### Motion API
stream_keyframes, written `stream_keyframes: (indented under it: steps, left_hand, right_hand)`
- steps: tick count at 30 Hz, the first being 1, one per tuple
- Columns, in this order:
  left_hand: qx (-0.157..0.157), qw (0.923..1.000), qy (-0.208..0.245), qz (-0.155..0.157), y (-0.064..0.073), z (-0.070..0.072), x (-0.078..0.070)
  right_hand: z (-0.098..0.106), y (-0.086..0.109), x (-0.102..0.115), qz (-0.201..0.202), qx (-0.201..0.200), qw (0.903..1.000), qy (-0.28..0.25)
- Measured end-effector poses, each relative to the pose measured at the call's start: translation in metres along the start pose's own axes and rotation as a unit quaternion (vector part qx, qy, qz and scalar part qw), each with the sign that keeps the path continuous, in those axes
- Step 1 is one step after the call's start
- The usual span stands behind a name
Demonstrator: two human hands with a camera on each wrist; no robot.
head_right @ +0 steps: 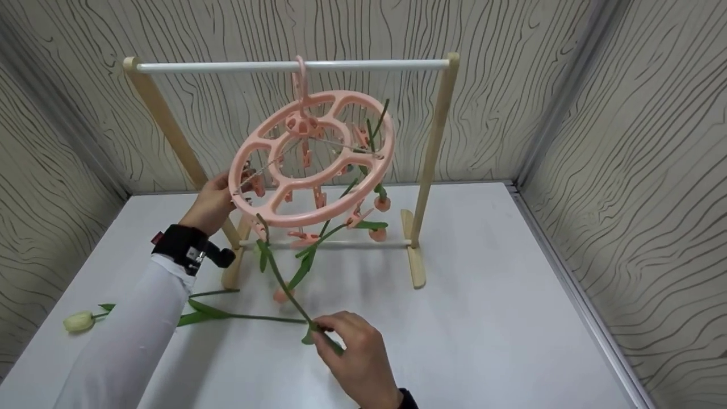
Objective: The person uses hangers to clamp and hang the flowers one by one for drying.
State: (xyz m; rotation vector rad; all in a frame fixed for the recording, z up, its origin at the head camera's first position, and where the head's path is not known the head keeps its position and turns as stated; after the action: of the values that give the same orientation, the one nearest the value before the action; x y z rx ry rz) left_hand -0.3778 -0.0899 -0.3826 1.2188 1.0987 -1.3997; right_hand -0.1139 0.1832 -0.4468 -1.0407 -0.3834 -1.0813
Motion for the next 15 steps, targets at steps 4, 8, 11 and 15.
stream_keyframes:
  steps: [4,8,11,15]
  left_hand:
    - [0.031,0.9992,-0.025,0.003,-0.004,0.003,0.005]
    - [0.027,0.9989,-0.039,0.001,-0.001,0.006,0.010]
    - [0.018,0.9986,-0.048,-0.010,0.003,0.005,0.011]
    - [0.016,0.9976,-0.058,-0.035,0.008,0.001,0.011]
  right_hand:
    - [0.000,0.001,-0.002,-0.003,0.000,1.0000,-0.002]
    - [0.000,0.003,-0.005,0.001,-0.005,1.0000,-0.004]
    - [0.000,0.005,-0.008,0.003,-0.005,1.0000,-0.005]
    - [0.000,0.005,-0.009,0.011,-0.014,0.9998,0.000]
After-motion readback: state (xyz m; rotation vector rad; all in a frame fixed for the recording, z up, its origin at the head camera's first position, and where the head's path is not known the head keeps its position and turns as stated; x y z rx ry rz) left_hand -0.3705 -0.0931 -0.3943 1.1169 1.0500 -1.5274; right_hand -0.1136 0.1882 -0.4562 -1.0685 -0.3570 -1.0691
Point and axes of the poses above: each hand's wrist, its own y-axis away from the middle knuckle, its own z-axis out of the back of the hand, x = y × z, the point moved 4 cm from there along -y, towards the middle knuckle, and after that the axes turned 1 degree about -x, right-handed, at the moved point
